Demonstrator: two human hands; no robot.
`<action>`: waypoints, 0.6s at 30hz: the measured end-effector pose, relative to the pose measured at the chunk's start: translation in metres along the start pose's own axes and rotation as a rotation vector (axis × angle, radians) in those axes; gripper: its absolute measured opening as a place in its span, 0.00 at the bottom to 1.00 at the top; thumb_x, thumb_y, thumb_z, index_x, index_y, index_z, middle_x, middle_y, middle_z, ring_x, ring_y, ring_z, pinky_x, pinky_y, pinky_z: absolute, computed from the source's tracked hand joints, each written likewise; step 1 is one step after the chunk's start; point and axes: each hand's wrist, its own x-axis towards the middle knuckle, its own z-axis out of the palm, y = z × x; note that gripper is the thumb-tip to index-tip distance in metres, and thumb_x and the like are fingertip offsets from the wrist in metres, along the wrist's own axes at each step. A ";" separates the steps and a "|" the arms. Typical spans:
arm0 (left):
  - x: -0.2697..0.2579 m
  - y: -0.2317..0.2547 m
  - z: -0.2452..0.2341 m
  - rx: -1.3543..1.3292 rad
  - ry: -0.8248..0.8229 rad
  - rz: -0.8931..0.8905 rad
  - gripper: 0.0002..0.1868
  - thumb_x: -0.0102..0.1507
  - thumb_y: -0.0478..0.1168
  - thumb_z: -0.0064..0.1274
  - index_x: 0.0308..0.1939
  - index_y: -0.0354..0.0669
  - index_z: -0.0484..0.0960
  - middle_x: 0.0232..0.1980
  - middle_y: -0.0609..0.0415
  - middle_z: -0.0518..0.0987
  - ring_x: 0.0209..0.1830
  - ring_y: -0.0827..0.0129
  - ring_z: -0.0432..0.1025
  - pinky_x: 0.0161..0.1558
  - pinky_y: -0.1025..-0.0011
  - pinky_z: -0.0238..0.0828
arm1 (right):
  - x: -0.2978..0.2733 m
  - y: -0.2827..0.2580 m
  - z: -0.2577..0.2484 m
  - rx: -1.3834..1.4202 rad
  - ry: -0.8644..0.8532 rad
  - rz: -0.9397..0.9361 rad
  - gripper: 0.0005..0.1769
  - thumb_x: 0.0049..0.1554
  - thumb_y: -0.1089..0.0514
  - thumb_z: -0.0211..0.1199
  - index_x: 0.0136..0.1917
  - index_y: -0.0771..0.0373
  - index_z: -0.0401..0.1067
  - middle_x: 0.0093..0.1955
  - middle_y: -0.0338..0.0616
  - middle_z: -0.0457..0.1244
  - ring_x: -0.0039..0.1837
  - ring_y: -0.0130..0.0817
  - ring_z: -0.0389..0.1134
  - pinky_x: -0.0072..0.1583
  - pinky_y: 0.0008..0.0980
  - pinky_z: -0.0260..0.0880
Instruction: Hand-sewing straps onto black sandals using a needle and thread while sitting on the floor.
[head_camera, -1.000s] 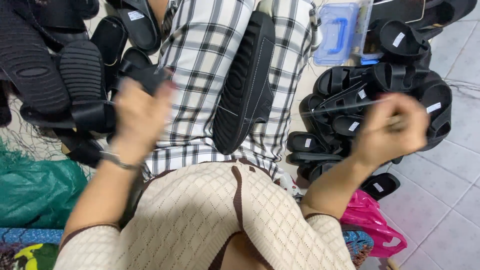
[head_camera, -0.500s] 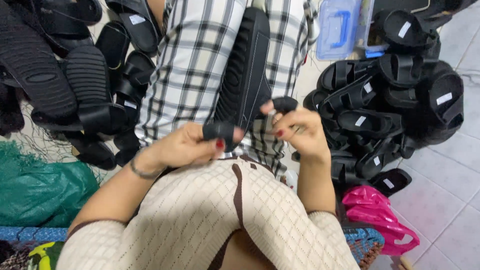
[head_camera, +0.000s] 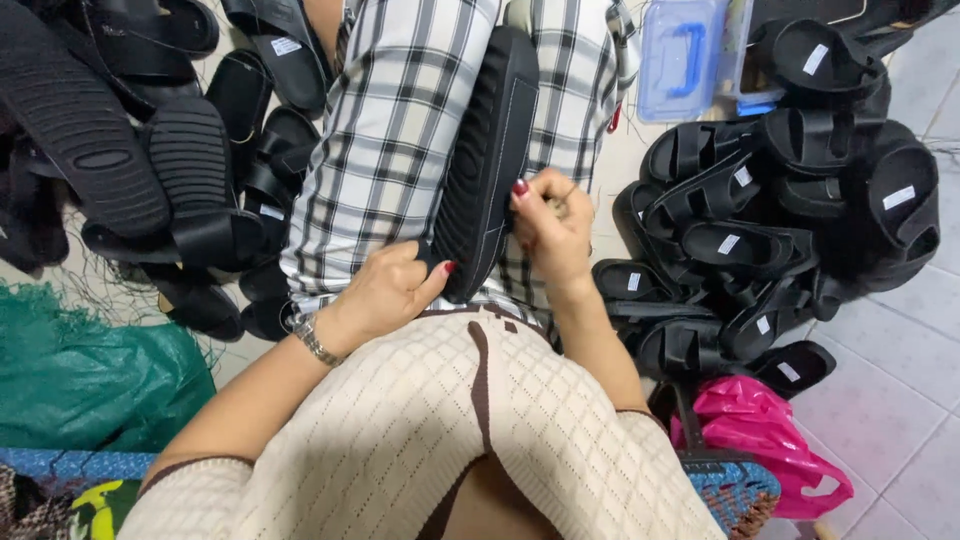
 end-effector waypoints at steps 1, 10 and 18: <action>-0.002 0.001 -0.002 0.001 0.002 0.004 0.30 0.68 0.46 0.54 0.11 0.42 0.68 0.18 0.54 0.61 0.17 0.55 0.66 0.21 0.68 0.61 | -0.002 0.000 0.001 -0.001 0.000 -0.004 0.13 0.61 0.61 0.62 0.36 0.67 0.68 0.17 0.36 0.51 0.19 0.20 0.49 0.25 0.20 0.50; 0.008 0.024 0.009 0.302 -0.043 -0.183 0.34 0.58 0.67 0.57 0.21 0.35 0.82 0.22 0.43 0.70 0.16 0.52 0.65 0.23 0.60 0.67 | 0.042 -0.058 0.028 -1.369 0.052 -0.524 0.59 0.60 0.30 0.71 0.82 0.64 0.40 0.29 0.33 0.63 0.26 0.30 0.62 0.31 0.30 0.60; 0.016 0.003 0.028 0.489 -0.183 -0.211 0.33 0.47 0.66 0.56 0.33 0.36 0.87 0.36 0.39 0.79 0.30 0.45 0.73 0.38 0.51 0.70 | 0.059 -0.066 0.063 -1.592 -0.058 -0.231 0.46 0.53 0.31 0.58 0.77 0.55 0.59 0.47 0.62 0.70 0.45 0.68 0.70 0.44 0.56 0.69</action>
